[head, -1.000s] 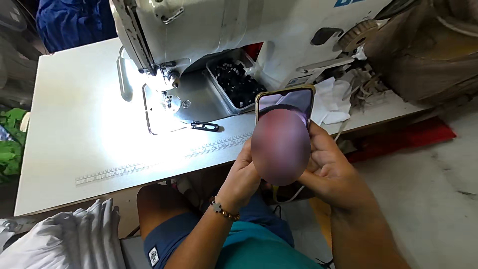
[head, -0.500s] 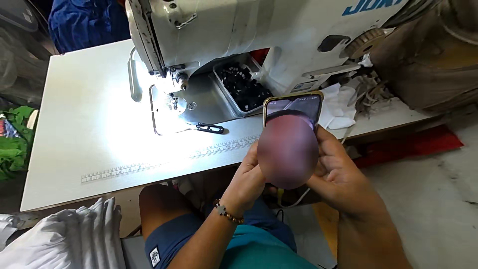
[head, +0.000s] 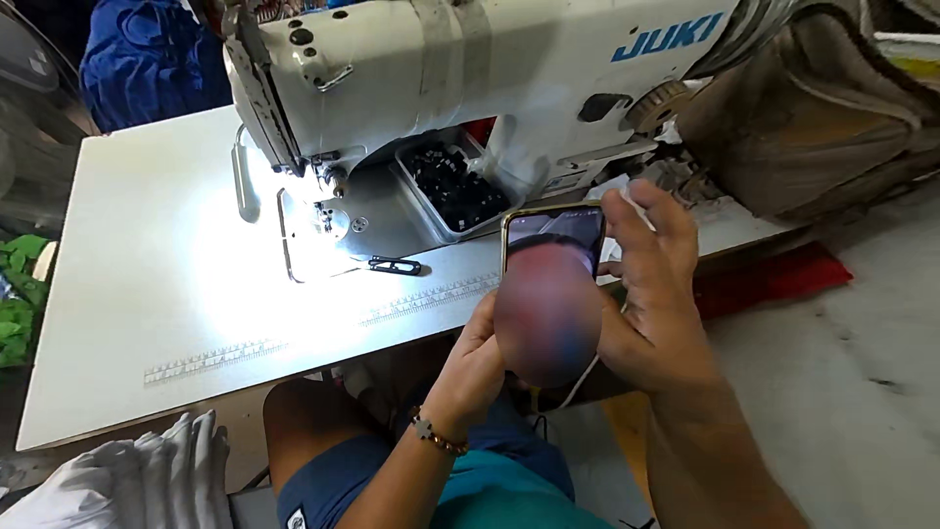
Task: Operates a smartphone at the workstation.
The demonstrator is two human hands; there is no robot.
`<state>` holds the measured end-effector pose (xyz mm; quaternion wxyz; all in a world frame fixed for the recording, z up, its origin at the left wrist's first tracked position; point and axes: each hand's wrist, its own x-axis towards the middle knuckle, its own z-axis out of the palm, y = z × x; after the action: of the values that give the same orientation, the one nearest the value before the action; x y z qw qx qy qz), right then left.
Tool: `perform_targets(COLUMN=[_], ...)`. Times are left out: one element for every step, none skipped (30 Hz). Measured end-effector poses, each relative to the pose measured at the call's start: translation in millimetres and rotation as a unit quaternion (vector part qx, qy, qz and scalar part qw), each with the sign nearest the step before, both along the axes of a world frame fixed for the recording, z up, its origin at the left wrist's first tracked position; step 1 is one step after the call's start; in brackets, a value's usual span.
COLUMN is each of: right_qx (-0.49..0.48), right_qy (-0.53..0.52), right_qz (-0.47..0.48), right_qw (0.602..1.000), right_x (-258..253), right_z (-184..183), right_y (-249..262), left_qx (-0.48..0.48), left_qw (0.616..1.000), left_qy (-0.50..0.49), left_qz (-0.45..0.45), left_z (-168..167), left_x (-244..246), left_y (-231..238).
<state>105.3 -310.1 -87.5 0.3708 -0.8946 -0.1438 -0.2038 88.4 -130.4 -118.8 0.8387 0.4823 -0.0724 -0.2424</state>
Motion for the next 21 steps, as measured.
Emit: perform_targets(right_qx=[-0.007,-0.012,-0.017,-0.022,-0.024,-0.027,-0.028,-0.028,-0.028,-0.029,-0.03,-0.029,-0.026,-0.023,-0.024,-0.026,-0.029,-0.029,-0.025,-0.02,-0.018], right_qy=[0.007,0.011,0.009,0.004,0.004,0.004,0.005,0.007,0.006,0.002,-0.001,-0.003,-0.004,-0.001,0.003,0.007,0.011,0.009,0.001,-0.009,-0.023], right_qz=[-0.006,-0.009,-0.011,-0.011,-0.008,-0.008,-0.007,-0.006,-0.003,0.001,0.005,0.008,0.011,0.011,0.01,0.01,0.011,0.014,0.02,0.027,0.033], right_qw=[1.0,1.0,1.0,1.0,1.0,1.0,1.0,1.0,1.0,1.0,1.0,1.0,1.0,1.0,1.0,1.0,0.999,0.999,0.999,0.999,0.999], right_x=[-0.1,-0.4,-0.7,-1.1,-2.2,-3.3,-4.7,-6.4,-8.0,-9.6,-11.1,-12.4,-13.7,-15.1,-16.5,-18.0,-19.7,-20.9,-21.9,-23.0,-24.2], right_z=[0.6,0.3,-1.0,-2.7,-4.3,-5.9,-7.3,-8.7,-10.6,-12.5,-14.4,-16.0,-17.5,-18.4,-18.6,-18.3,-17.3,-16.6,-16.3,-16.2,-16.4], right_y=[0.8,1.1,1.2,1.2,0.8,0.3,-0.3,-0.8,-1.3,-1.9,-2.3,-2.6,-2.7,-2.8,-2.9,-3.1,-3.5,-4.1,-5.0,-6.2,-7.5], left_qx=[-0.001,-0.003,-0.004,-0.004,-0.005,-0.005,-0.005,-0.005,-0.005,-0.006,-0.006,-0.007,-0.007,-0.005,-0.001,0.003,0.005,0.004,0.004,0.005,0.006], left_qw=[1.0,1.0,1.0,1.0,1.0,1.0,1.0,1.0,1.0,1.0,1.0,1.0,1.0,1.0,1.0,1.0,1.0,1.0,1.0,1.0,1.0], left_qy=[0.002,0.004,0.006,0.007,0.007,0.008,0.007,0.007,0.008,0.008,0.007,0.005,0.004,0.006,0.01,0.013,0.016,0.017,0.015,0.014,0.012], left_qz=[0.0,0.001,0.0,0.001,0.001,0.002,0.002,0.003,0.004,0.005,0.005,0.006,0.005,0.003,0.003,0.004,0.004,0.005,0.006,0.006,0.006], left_z=[-0.1,-0.4,-0.4,-0.4,-0.4,-0.4,-0.2,0.0,0.1,0.1,0.0,-0.5,-0.6,-0.2,0.7,1.7,2.3,2.6,2.9,3.3,3.7], left_x=[-0.3,-0.4,-0.5,-0.6,-0.7,-0.7,-0.5,-0.2,0.0,0.0,-0.2,-0.3,-0.4,-0.5,-0.7,-1.0,-1.2,-1.2,-1.2,-1.1,-0.9], left_y=[0.0,-0.1,0.0,-0.1,-0.1,-0.1,-0.2,-0.4,-0.5,-0.4,-0.3,-0.4,-0.4,-0.3,-0.1,0.1,0.2,0.3,0.4,0.7,1.0])
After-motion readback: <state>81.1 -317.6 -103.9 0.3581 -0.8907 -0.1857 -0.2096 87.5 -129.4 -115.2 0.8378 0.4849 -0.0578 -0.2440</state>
